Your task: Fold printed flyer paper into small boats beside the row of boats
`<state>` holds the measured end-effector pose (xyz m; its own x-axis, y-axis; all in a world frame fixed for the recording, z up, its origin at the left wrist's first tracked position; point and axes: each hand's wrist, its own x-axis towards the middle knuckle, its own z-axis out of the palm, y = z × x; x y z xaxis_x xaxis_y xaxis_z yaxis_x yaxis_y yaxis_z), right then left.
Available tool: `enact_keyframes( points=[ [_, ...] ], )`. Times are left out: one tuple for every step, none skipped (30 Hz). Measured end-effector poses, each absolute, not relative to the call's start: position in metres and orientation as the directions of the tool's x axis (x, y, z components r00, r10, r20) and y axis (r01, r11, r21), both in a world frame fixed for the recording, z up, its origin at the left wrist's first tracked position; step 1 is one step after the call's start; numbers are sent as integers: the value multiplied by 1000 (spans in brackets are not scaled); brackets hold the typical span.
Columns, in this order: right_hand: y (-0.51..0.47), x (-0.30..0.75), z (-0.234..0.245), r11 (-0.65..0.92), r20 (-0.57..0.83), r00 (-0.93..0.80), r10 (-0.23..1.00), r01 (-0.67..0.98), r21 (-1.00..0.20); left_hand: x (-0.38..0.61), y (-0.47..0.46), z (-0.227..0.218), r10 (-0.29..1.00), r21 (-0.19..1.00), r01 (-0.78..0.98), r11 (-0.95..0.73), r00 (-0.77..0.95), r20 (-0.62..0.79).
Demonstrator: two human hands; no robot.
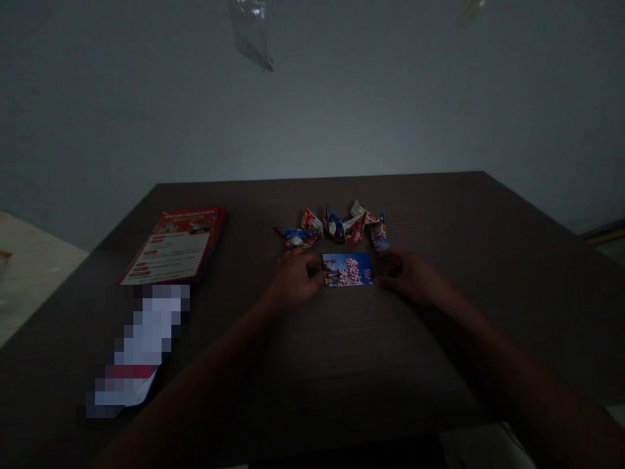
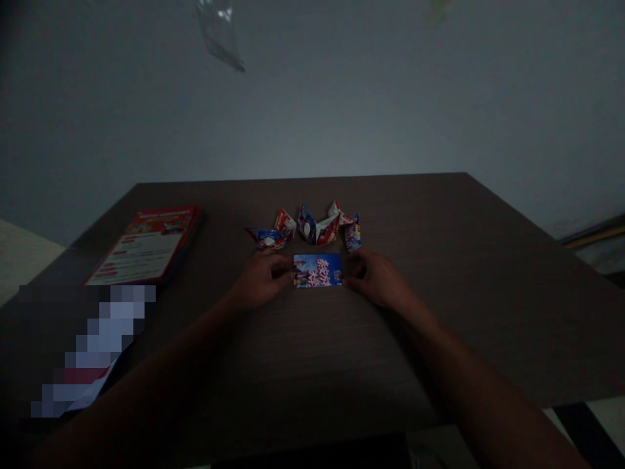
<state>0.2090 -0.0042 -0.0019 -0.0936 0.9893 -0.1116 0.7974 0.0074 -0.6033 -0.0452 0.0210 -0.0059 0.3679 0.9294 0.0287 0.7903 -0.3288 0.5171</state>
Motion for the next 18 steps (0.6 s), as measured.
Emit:
enact_keyframes(
  points=[
    [-4, 209, -2, 13, -110, -101, 989, 792, -611, -43, 19, -8, 929, 499, 792, -352, 359, 87],
    [-4, 210, -3, 21, -106, -110, 988, 785, -619, -41, 18, -10, 929, 495, 790, -362, 347, 125],
    [-4, 210, -4, 29, -99, -116, 988, 780, -625, -40, 17, -12, 928, 514, 774, -370, 339, 156],
    [-4, 210, -5, 37, -88, -119, 989, 776, -629, -39, 17, -13, 927, 549, 749, -370, 337, 166],
    [-4, 210, -5, 44, -74, -117, 990, 773, -632, -38, 16, -13, 928, 598, 716, -362, 336, 160],
    [-4, 210, -6, 53, -54, -112, 992, 772, -633, -37, 15, -13, 931, 649, 679, -345, 335, 144],
    [-5, 209, -6, 65, -27, -106, 994, 773, -631, -37, 14, -12, 934, 691, 646, -323, 335, 123],
    [-6, 207, -5, 82, 5, -101, 995, 775, -626, -37, 13, -11, 938, 718, 627, -303, 331, 106],
    [-7, 205, -4, 101, 40, -98, 994, 778, -621, -37, 12, -10, 939, 727, 620, -296, 329, 102],
    [-9, 204, -3, 127, 78, -100, 992, 781, -612, -37, 10, -10, 934, 718, 621, -315, 336, 119],
    [-11, 202, -1, 151, 112, -105, 988, 780, -608, -37, 9, -9, 921, 694, 624, -360, 355, 159],
    [-14, 200, 1, 179, 144, -115, 983, 777, -603, -37, 8, -8, 896, 656, 623, -426, 390, 212],
    [-16, 199, 2, 216, 174, -139, 975, 777, -591, -37, 6, -8, 859, 608, 616, -501, 437, 266],
    [-18, 198, 3, 258, 207, -167, 964, 779, -572, -37, 5, -8, 814, 556, 600, -574, 491, 310],
    [-19, 198, 4, 306, 234, -208, 950, 777, -550, -37, 4, -7, 768, 508, 581, -636, 545, 338],
    [-20, 198, 4, 352, 261, -247, 933, 775, -524, -38, 3, -6, 727, 468, 563, -682, 590, 350],
    [-21, 199, 5, 392, 278, -286, 917, 774, -498, -38, 2, -4, 694, 438, 546, -714, 631, 345],
    [-21, 200, 4, 423, 282, -322, 904, 774, -470, -39, 1, -3, 670, 419, 532, -736, 665, 331]
  ],
)
